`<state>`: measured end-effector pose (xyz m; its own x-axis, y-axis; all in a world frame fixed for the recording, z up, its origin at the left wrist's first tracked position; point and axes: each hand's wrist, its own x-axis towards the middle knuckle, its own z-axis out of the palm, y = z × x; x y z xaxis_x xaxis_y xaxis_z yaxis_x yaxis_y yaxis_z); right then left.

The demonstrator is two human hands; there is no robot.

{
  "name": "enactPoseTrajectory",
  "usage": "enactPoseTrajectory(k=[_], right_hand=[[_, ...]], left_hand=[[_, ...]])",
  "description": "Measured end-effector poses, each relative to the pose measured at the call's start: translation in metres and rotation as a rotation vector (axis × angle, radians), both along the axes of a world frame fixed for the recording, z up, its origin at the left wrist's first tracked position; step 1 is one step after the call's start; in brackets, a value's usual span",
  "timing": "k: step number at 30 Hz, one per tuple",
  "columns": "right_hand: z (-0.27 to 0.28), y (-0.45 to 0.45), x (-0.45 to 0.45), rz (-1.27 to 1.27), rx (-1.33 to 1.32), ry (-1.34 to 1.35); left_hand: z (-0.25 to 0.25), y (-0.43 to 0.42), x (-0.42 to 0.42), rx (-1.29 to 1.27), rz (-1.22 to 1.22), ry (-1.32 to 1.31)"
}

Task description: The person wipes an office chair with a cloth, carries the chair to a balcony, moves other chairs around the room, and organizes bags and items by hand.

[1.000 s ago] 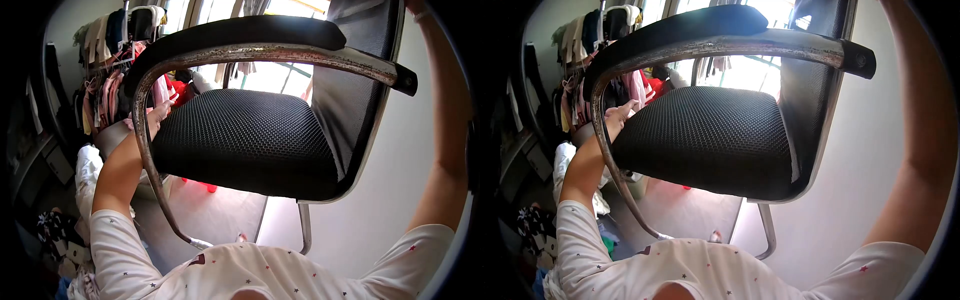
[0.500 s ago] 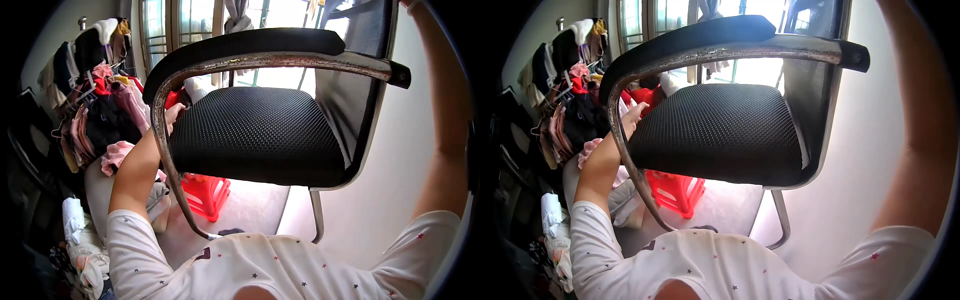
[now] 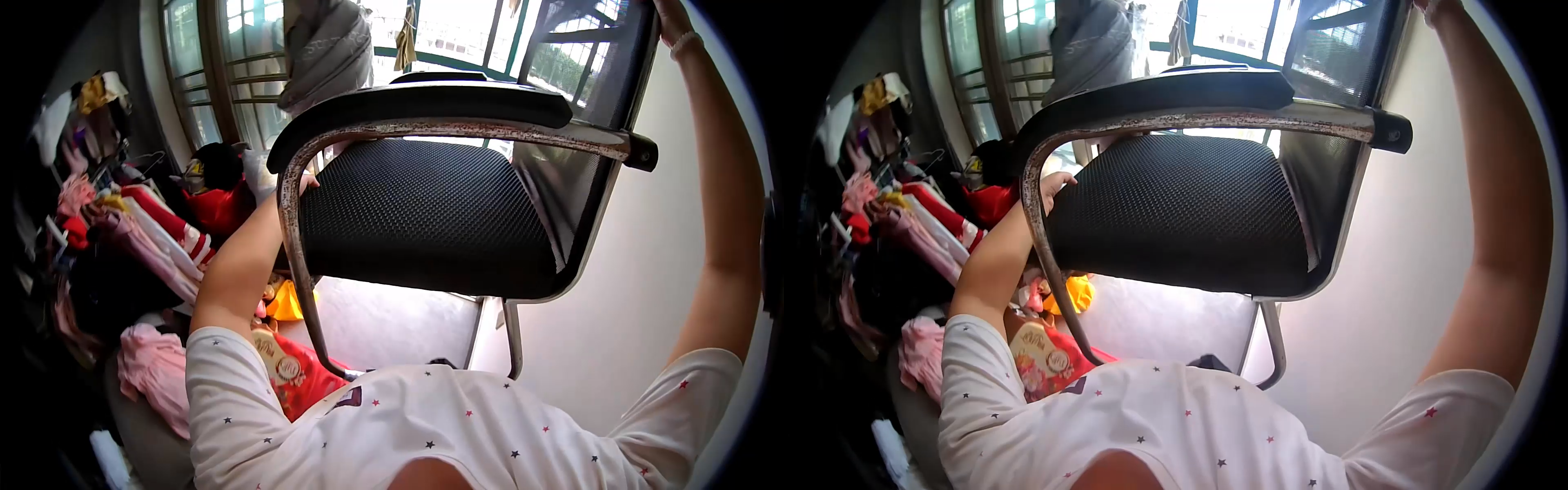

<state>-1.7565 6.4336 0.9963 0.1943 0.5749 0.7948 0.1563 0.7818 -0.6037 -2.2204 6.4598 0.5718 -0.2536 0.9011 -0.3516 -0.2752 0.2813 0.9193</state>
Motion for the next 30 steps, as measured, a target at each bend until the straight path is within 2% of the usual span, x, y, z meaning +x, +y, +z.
enactPoseTrajectory(k=[3, 9, 13, 14, 16, 17, 18, 19, 21, 23, 24, 25, 26, 27, 28, 29, 30], right_hand=[[-0.014, 0.107, -0.010, -0.010, -0.022, 0.035], [0.008, 0.347, 0.015, -0.093, -0.174, -0.036], [0.011, 0.568, 0.032, -0.119, -0.186, -0.142], [0.001, 0.588, 0.020, -0.116, -0.180, -0.153], [-0.023, 0.602, -0.002, -0.213, -0.378, -0.143], [-0.034, 0.607, -0.011, -0.247, -0.245, -0.083], [-0.028, 0.661, 0.001, -0.253, -0.250, -0.027], [-0.029, 0.677, 0.007, -0.181, -0.212, -0.024], [-0.053, 0.753, 0.013, -0.118, -0.203, -0.052], [-0.078, 0.797, 0.003, -0.114, -0.331, -0.011], [-0.082, 0.818, 0.011, -0.057, -0.369, 0.026], [-0.089, 0.840, 0.013, -0.121, -0.421, 0.096], [-0.097, 0.859, 0.012, -0.188, -0.467, 0.158], [-0.107, 0.870, 0.017, -0.151, -0.454, 0.194], [-0.131, 0.875, 0.027, -0.105, -0.436, 0.241], [-0.139, 0.885, 0.033, -0.137, -0.501, 0.296], [-0.130, 0.902, 0.032, -0.183, -0.581, 0.352]], left_hand=[[-0.010, 0.095, -0.005, -0.003, -0.010, -0.011], [-0.017, 0.290, -0.024, 0.013, -0.041, -0.040], [-0.038, 0.410, -0.025, 0.007, -0.036, -0.101], [-0.042, 0.435, -0.028, 0.007, -0.040, -0.116], [-0.058, 0.485, -0.040, 0.006, -0.044, -0.136], [-0.063, 0.509, -0.053, 0.016, -0.052, -0.138], [-0.069, 0.537, -0.062, 0.030, -0.061, -0.142], [-0.077, 0.562, -0.070, 0.040, -0.076, -0.150], [-0.091, 0.625, -0.077, 0.041, -0.097, -0.187], [-0.074, 0.661, -0.066, -0.061, -0.034, -0.271], [-0.058, 0.675, -0.067, -0.120, -0.077, -0.163], [-0.080, 0.725, -0.087, -0.053, -0.074, -0.195], [-0.076, 0.756, -0.087, 0.019, -0.074, -0.238], [-0.071, 0.774, -0.087, -0.018, -0.039, -0.264], [-0.090, 0.794, -0.090, -0.036, -0.043, -0.248], [-0.088, 0.810, -0.083, -0.072, -0.059, -0.308], [-0.068, 0.833, -0.081, -0.129, -0.081, -0.370]])
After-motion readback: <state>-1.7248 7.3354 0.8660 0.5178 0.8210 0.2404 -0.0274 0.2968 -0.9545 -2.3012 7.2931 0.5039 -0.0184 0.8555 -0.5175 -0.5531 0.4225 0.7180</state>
